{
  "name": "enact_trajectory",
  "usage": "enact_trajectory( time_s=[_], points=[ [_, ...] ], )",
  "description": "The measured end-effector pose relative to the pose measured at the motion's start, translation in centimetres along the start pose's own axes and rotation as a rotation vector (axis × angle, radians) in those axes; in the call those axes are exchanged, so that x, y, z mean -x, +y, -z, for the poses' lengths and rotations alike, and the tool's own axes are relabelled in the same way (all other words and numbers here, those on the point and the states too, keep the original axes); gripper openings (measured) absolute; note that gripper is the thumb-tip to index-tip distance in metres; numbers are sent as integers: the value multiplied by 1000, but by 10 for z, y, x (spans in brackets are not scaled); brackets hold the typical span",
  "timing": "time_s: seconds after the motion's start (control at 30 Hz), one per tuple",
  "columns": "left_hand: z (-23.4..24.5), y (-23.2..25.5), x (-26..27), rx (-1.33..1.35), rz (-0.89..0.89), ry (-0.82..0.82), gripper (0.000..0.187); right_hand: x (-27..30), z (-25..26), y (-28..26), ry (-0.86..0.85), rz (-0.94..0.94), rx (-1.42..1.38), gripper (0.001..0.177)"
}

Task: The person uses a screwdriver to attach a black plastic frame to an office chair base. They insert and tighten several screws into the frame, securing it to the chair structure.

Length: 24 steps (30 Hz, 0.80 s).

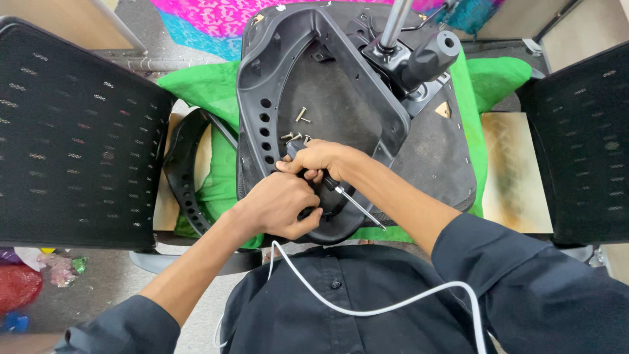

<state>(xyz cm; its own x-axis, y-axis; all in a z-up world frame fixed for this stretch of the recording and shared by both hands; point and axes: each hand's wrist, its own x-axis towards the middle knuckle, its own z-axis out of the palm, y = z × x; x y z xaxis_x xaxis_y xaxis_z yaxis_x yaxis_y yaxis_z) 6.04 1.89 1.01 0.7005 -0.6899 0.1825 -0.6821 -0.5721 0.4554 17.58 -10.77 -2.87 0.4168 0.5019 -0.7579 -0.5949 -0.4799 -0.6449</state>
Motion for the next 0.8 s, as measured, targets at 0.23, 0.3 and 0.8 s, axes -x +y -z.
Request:
enact_trajectory(
  time_s=[0.23,0.3,0.8],
  points=[
    [1,3,-3,-65,74,-92,32,18,-1,-3,98,116,108,20],
    [2,5,-4,-66,76,-83,30,26,6,-5,147,193,159,17],
    [15,13,-10,102,106,5,22,112,59,26,542,450,301,39]
  ],
)
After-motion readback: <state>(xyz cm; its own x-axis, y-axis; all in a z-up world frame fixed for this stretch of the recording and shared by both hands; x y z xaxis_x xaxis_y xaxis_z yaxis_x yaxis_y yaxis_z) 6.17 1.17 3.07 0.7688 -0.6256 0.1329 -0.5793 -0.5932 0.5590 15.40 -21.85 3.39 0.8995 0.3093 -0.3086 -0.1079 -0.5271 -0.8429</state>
